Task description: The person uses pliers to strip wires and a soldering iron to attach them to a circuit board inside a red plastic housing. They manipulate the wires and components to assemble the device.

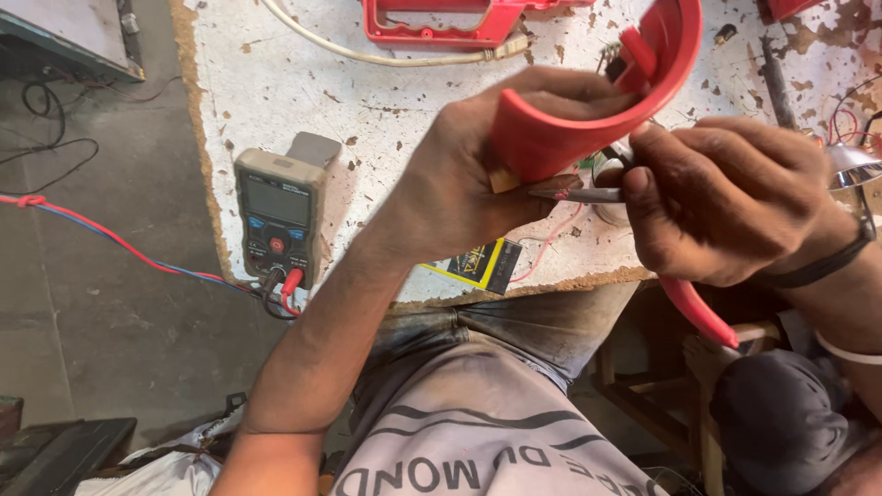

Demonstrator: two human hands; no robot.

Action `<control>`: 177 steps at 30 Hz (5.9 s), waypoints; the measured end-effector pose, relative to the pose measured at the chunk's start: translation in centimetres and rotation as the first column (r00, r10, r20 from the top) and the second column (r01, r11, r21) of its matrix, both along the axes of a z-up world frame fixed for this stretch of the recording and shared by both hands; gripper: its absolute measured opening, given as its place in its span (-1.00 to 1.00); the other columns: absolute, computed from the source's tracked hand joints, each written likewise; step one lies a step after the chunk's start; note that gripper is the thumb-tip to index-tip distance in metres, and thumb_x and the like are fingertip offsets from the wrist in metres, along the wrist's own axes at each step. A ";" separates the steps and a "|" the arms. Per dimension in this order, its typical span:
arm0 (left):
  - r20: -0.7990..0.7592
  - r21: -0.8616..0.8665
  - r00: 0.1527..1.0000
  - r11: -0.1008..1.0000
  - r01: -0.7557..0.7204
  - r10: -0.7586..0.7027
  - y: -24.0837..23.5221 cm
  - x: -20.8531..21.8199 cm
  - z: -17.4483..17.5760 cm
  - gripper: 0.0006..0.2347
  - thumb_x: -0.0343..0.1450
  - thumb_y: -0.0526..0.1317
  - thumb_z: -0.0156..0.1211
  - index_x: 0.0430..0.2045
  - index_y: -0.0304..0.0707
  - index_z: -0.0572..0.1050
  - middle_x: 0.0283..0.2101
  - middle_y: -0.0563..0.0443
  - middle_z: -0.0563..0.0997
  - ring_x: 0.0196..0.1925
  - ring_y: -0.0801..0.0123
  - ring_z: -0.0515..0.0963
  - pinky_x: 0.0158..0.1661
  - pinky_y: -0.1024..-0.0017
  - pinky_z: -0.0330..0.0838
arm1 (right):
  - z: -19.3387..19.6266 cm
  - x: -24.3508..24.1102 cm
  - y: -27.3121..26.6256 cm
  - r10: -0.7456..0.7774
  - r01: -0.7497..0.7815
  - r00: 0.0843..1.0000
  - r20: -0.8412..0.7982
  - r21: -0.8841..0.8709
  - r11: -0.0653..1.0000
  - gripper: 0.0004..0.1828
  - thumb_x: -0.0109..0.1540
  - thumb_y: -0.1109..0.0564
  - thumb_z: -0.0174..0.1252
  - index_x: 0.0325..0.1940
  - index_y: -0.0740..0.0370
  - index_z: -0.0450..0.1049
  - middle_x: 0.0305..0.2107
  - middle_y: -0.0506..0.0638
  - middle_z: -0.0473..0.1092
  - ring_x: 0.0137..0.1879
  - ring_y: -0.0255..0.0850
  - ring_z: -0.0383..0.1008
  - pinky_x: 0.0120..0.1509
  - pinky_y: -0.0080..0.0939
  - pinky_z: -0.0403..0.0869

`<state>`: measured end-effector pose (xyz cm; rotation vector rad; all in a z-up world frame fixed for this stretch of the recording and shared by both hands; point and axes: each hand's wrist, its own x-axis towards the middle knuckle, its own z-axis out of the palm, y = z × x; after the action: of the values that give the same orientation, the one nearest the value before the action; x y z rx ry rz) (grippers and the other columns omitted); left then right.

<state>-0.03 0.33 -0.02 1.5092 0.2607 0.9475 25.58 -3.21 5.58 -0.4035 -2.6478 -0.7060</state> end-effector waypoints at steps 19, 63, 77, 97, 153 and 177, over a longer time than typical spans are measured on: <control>0.061 0.226 0.992 0.967 -0.121 0.110 0.1 -0.7 -1.4 -0.68 0.63 -0.39 0.37 0.26 -0.26 0.44 0.37 -0.04 0.33 0.40 0.31 0.38 0.38 0.45 0.43 | -2.3 -10.4 -6.1 -0.833 -0.697 -0.180 -0.523 -0.530 0.483 -0.78 0.45 0.11 0.18 0.09 0.15 0.30 -0.36 -0.05 0.40 -0.44 -0.40 0.35 -0.41 -0.46 0.36; 0.064 0.117 0.995 0.991 0.067 -0.074 0.8 -0.8 -2.2 -0.57 0.56 -0.58 0.35 0.27 -0.13 0.43 0.40 0.02 0.31 0.41 0.35 0.40 0.39 0.47 0.49 | -3.7 -8.3 -5.8 -0.934 -0.935 -0.090 -0.345 -0.294 0.198 -0.73 0.48 -0.02 0.11 0.10 0.20 0.32 -0.41 -0.19 0.34 -0.41 -0.48 0.33 -0.34 -0.47 0.35; 0.091 0.224 0.993 0.973 0.054 -0.076 1.4 -1.3 -1.0 -0.66 0.62 -0.55 0.34 0.23 -0.21 0.46 0.31 0.05 0.38 0.33 0.37 0.46 0.32 0.50 0.46 | -3.2 -7.8 -8.7 -0.990 -0.741 -0.119 0.071 0.657 0.136 -0.51 0.62 -0.08 -0.13 -0.01 0.50 0.34 -0.48 -0.04 0.45 -0.48 -0.36 0.44 -0.46 -0.41 0.43; 0.102 -0.381 0.973 0.912 -0.152 0.205 1.3 -2.2 -2.7 -0.72 0.44 -0.35 0.43 -0.03 -0.48 0.51 -0.09 -0.07 0.67 -0.09 0.44 0.67 0.03 0.47 0.59 | -11.3 14.7 -6.8 -0.908 0.752 0.411 -0.078 -0.534 0.387 -0.70 0.38 0.57 0.09 0.17 0.51 0.34 -0.04 0.18 0.43 0.08 -0.11 0.57 0.15 -0.28 0.63; 0.115 -0.113 0.941 0.945 -0.306 0.318 -0.4 -0.8 -1.6 -0.70 0.54 -0.31 0.50 0.09 -0.25 0.48 -0.06 0.09 0.68 -0.12 0.60 0.72 -0.04 0.62 0.63 | -1.7 -6.0 -2.0 -0.849 -0.327 0.413 -0.329 -0.924 0.199 -0.78 0.41 0.29 0.28 0.09 0.48 0.50 -0.21 0.10 0.54 -0.15 -0.34 0.59 -0.03 -0.46 0.59; -0.038 0.050 0.897 0.897 -0.439 0.441 0.1 -0.7 -1.5 -0.81 0.57 -0.24 0.42 -0.07 -0.32 0.54 -0.22 0.02 0.76 -0.20 0.52 0.81 -0.13 0.59 0.77 | -2.3 -7.6 -2.5 -0.830 -0.333 0.372 -0.416 -0.895 0.299 -0.78 0.47 0.23 0.19 0.10 0.48 0.47 -0.15 0.05 0.52 -0.09 -0.35 0.60 0.03 -0.46 0.58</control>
<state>-0.77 0.44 -1.48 1.5410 0.6440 1.2798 18.01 -5.70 3.26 -1.2524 -1.4442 0.9941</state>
